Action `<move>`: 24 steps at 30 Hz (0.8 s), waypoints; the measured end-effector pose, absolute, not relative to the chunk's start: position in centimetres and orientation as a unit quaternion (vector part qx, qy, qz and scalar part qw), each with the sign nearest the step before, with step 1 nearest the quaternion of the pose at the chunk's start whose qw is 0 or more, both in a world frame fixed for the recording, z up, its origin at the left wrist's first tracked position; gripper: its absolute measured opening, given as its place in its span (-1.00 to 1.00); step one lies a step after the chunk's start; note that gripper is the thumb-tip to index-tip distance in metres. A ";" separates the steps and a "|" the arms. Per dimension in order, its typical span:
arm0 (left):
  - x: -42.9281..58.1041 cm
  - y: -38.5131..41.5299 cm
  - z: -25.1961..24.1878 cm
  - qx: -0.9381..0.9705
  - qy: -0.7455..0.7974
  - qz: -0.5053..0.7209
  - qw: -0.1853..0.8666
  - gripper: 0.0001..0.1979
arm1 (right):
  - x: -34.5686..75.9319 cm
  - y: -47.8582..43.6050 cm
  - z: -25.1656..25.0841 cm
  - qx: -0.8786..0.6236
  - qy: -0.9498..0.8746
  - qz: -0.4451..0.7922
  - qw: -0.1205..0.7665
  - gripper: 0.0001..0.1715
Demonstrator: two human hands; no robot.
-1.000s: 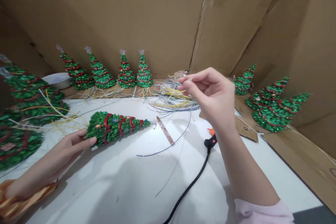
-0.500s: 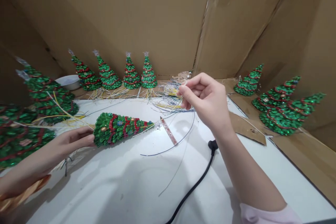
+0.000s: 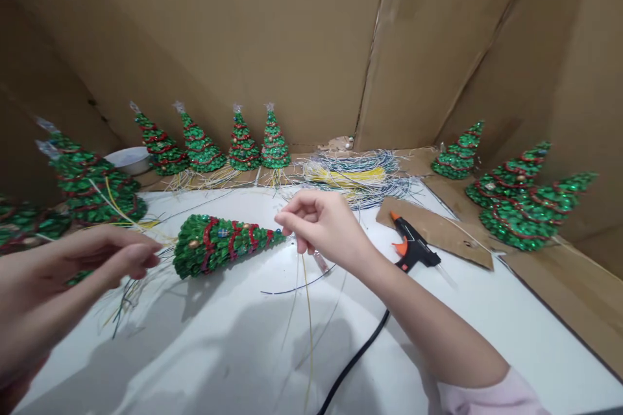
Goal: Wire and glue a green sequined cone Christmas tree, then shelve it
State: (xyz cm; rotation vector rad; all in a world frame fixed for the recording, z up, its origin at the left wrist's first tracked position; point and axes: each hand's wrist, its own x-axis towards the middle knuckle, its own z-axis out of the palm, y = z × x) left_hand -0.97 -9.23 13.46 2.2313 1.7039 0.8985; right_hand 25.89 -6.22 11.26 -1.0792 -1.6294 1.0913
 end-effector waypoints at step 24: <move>7.7 -8.1 10.8 0.728 0.487 0.395 0.277 -0.95 | 23.1 -8.6 8.9 -0.400 -0.797 0.103 0.440 -0.82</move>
